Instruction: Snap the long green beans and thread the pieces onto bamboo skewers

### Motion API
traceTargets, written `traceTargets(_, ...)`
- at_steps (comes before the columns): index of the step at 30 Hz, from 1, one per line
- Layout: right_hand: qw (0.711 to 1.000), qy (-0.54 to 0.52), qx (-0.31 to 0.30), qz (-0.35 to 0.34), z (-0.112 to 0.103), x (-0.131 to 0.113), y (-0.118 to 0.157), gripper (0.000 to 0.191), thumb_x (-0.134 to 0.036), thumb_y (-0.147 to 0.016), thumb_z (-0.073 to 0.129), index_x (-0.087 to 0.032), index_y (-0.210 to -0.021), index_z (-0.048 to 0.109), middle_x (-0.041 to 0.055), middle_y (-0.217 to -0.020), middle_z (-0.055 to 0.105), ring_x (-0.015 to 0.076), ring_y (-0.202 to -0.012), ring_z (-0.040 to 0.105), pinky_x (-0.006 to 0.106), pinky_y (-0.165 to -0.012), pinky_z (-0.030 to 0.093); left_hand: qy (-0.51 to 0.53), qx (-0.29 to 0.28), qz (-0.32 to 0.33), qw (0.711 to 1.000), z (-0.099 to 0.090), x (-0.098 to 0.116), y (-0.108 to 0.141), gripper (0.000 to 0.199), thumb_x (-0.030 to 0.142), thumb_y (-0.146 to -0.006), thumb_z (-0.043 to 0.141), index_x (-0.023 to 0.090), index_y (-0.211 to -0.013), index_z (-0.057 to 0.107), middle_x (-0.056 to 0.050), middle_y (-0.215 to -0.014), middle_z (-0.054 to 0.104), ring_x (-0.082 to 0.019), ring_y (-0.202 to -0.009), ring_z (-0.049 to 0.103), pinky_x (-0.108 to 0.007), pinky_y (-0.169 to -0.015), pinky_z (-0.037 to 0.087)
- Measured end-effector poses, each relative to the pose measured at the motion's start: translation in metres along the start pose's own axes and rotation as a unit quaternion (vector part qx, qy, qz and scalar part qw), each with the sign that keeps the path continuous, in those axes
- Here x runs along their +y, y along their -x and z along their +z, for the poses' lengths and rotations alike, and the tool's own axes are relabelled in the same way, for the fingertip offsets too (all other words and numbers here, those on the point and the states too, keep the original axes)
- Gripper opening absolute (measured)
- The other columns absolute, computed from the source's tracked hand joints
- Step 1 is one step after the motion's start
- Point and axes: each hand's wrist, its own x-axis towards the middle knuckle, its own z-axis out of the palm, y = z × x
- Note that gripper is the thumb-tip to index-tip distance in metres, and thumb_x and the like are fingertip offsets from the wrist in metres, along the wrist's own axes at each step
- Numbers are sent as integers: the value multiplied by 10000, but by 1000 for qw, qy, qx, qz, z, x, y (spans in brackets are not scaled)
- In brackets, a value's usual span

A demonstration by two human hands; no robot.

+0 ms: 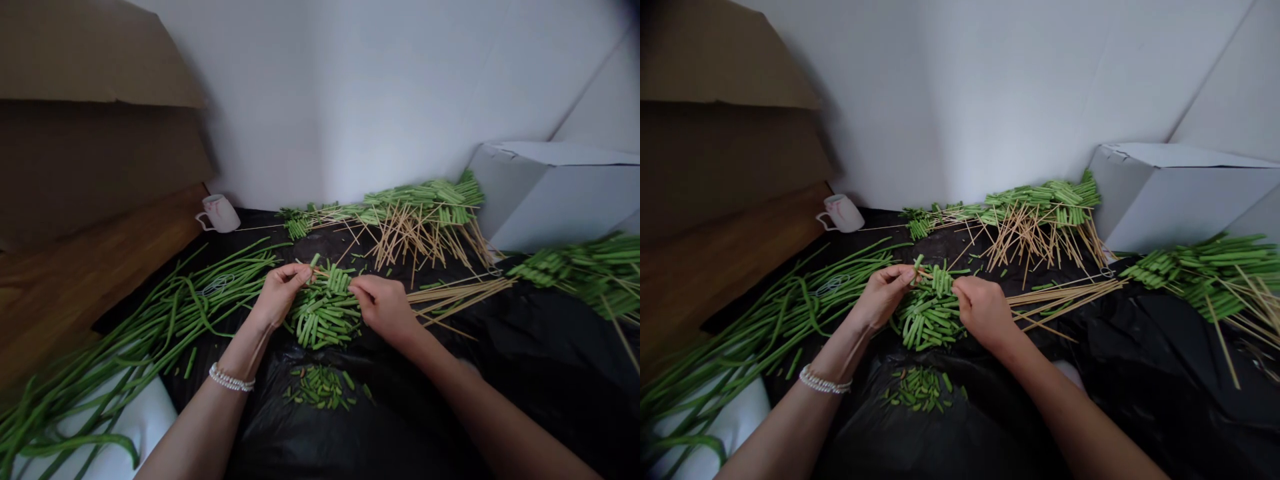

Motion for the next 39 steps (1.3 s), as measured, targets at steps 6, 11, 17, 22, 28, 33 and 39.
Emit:
traceTargets(6, 997, 66, 6, -38, 3, -2, 4, 256, -139, -901, 446, -174, -760, 657, 47, -703, 645, 158, -658, 580, 260, -637, 405, -8, -22, 2, 1000, 0, 1, 1, 223, 359, -671, 823, 150, -702, 750, -39, -728, 690, -133, -692, 585, -251, -719, 458)
traceTargets(11, 974, -173, -74, 122, -7, -2, -5, 203, -218, -827, 576, -194, -634, 635, -20, -547, 616, 115, -490, 505, 232, -503, 356, 3, -26, -7, 1000, 2, 3, 2, 222, 342, -661, 834, 143, -716, 753, -54, -755, 711, -132, -716, 612, -250, -752, 463)
traceTargets(17, 923, -325, -112, 170, -10, -10, -10, 219, -259, -831, 576, -184, -634, 636, -24, -532, 608, 97, -454, 443, 232, -477, 344, 90, -27, -18, 995, 2, 10, 4, 207, 296, -657, 843, 157, -787, 764, -20, -723, 687, -87, -648, 577, -220, -686, 473)
traceTargets(22, 981, -168, -23, 89, -2, -9, -3, 184, -235, -865, 559, -189, -717, 659, -1, -625, 653, 135, -593, 578, 251, -601, 424, 116, -30, -40, 992, 2, 10, 4, 195, 286, -652, 848, 147, -749, 751, -11, -716, 671, -73, -633, 559, -210, -669, 474)
traceTargets(28, 997, 50, 41, -52, 3, -8, 6, 265, -137, -913, 431, -159, -791, 666, 72, -747, 656, 170, -697, 596, 284, -690, 429, 89, -25, -22, 995, 6, 6, 5, 208, 304, -647, 851, 138, -719, 747, -25, -715, 677, -86, -653, 562, -214, -673, 463)
traceTargets(33, 998, -59, -13, 29, -7, -9, -1, 211, -191, -876, 517, -178, -716, 653, 11, -641, 641, 130, -580, 553, 246, -579, 382, 76, -31, -20, 996, 7, 7, 6, 196, 293, -653, 848, 140, -720, 745, -25, -710, 681, -99, -679, 584, -224, -712, 464)
traceTargets(39, 958, -199, -121, 168, -17, -9, -8, 238, -229, -820, 561, -182, -597, 628, -19, -546, 617, 107, -502, 490, 231, -531, 358, 68, -49, -30, 996, 10, 5, 9, 214, 311, -659, 843, 135, -723, 739, -31, -730, 690, -106, -698, 592, -237, -743, 460)
